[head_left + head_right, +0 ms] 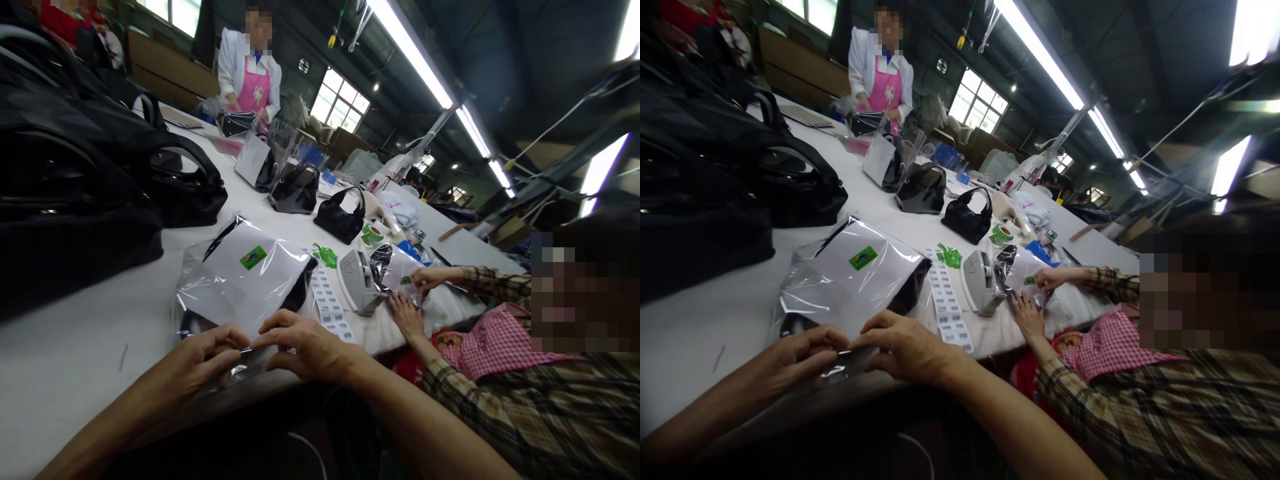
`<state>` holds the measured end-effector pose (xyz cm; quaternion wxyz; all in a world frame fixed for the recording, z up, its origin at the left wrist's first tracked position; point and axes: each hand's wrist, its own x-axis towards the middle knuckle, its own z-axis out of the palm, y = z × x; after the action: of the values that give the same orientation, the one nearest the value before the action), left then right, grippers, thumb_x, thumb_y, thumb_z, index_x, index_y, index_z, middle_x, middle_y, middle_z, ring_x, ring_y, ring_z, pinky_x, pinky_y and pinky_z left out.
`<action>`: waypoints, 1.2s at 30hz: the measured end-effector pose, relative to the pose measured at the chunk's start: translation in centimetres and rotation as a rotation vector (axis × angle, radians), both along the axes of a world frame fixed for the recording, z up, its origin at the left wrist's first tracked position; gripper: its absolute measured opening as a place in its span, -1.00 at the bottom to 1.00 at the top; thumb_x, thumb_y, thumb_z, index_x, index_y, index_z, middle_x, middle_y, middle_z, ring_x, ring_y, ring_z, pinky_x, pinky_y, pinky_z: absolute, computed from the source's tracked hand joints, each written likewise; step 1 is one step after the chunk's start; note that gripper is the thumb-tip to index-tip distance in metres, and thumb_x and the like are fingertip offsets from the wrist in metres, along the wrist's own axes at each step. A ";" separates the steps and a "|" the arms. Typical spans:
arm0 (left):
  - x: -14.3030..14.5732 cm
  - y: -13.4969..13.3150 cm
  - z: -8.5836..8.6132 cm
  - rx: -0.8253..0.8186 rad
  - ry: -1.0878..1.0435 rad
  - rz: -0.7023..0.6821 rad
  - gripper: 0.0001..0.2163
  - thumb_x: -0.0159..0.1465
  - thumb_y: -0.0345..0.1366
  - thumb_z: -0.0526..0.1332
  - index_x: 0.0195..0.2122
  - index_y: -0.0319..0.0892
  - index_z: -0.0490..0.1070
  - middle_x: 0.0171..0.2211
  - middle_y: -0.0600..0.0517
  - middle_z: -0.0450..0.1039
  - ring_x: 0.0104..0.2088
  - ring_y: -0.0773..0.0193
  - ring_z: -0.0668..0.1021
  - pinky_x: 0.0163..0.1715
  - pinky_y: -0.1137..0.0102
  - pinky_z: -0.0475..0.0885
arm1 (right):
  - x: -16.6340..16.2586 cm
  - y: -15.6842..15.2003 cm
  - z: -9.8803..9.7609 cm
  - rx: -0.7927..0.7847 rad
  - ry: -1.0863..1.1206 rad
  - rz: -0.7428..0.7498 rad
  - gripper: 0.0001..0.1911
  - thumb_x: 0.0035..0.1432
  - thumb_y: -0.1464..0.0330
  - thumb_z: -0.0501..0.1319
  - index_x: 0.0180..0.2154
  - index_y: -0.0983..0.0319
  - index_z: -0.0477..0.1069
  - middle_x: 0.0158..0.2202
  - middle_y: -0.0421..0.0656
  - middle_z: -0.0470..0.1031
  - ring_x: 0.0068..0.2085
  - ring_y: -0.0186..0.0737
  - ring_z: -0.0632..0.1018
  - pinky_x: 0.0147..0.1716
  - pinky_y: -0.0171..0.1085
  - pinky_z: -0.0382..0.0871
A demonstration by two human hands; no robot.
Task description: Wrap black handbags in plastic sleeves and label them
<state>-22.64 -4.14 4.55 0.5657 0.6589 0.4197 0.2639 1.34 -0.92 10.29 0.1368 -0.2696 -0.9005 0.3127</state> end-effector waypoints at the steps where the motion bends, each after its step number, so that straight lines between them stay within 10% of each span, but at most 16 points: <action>1: 0.0 -0.1 0.1 0.000 -0.002 0.004 -0.66 0.35 0.04 0.08 -0.14 -0.09 0.48 -0.38 0.09 0.46 -0.38 0.25 0.48 -0.34 0.44 0.37 | 0.0 0.1 -0.1 0.006 -0.006 -0.003 -0.58 0.20 0.38 0.33 0.10 0.11 0.46 0.00 -0.10 0.45 0.01 -0.24 0.50 0.00 -0.29 0.41; 24: -0.8 -1.0 0.0 0.310 -0.066 0.067 -0.81 0.35 -0.19 0.15 -0.25 -0.14 0.50 -0.22 0.03 0.50 -0.17 0.22 0.50 -0.07 0.36 0.36 | -2.4 0.6 1.5 0.300 -0.125 -0.317 -0.95 0.20 0.42 0.31 -0.31 0.16 0.54 -0.35 -0.21 0.58 -0.30 -0.26 0.56 -0.27 -0.31 0.38; 31: 0.6 -1.1 -1.7 0.365 -0.006 0.307 -0.81 0.34 -0.26 0.17 -0.38 -0.17 0.49 -0.35 0.05 0.50 -0.31 0.28 0.53 -0.24 0.42 0.37 | -4.2 1.5 1.2 0.568 -0.241 -0.259 -0.94 0.24 0.39 0.28 -0.31 0.20 0.52 -0.36 -0.15 0.60 -0.29 -0.19 0.55 -0.26 -0.27 0.36; 36: 1.4 -1.7 -2.0 0.530 0.150 0.459 -0.80 0.37 -0.36 0.15 0.00 -0.16 0.40 -0.34 0.05 0.52 -0.31 0.23 0.54 -0.21 0.35 0.39 | -4.5 2.5 0.5 0.493 -0.322 -0.404 -0.97 0.20 0.34 0.32 -0.30 0.15 0.54 -0.40 -0.18 0.57 -0.34 -0.20 0.55 -0.32 -0.29 0.33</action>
<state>-21.25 -5.79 2.60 0.2686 0.6888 0.5140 0.4350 -3.18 1.62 10.83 0.1132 -0.4467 -0.8875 0.0063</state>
